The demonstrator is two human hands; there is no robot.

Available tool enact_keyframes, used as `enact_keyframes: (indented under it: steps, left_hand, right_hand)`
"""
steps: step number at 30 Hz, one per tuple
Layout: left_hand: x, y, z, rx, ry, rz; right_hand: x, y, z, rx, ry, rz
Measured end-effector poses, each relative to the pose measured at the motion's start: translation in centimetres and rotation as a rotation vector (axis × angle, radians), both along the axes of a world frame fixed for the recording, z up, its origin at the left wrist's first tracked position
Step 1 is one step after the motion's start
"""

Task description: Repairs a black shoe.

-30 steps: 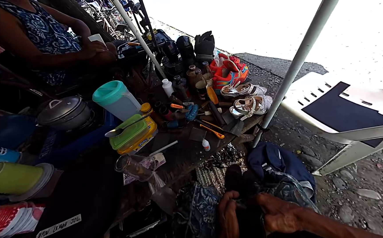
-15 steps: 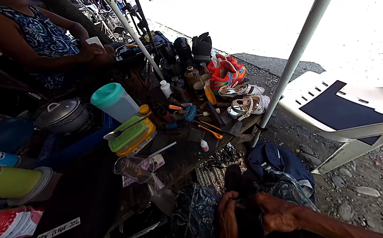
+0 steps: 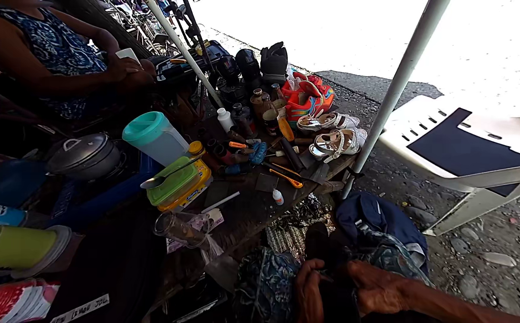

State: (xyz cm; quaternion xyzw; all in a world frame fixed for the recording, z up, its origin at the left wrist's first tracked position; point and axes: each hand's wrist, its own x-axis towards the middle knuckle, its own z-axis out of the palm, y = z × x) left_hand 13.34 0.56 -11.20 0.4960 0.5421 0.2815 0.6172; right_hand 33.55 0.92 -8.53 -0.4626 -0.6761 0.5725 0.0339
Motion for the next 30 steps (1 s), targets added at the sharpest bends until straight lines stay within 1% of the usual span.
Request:
enact_keyframes:
  steps: [23,30]
  left_hand:
    - [0.07,0.04,0.00,-0.003,0.015,-0.005]
    - [0.11,0.06,0.07,-0.008,0.020,-0.001]
  right_hand:
    - [0.12,0.11,-0.61,0.009,-0.007,-0.002]
    - [0.04,0.09,-0.12,-0.006,-0.006,-0.004]
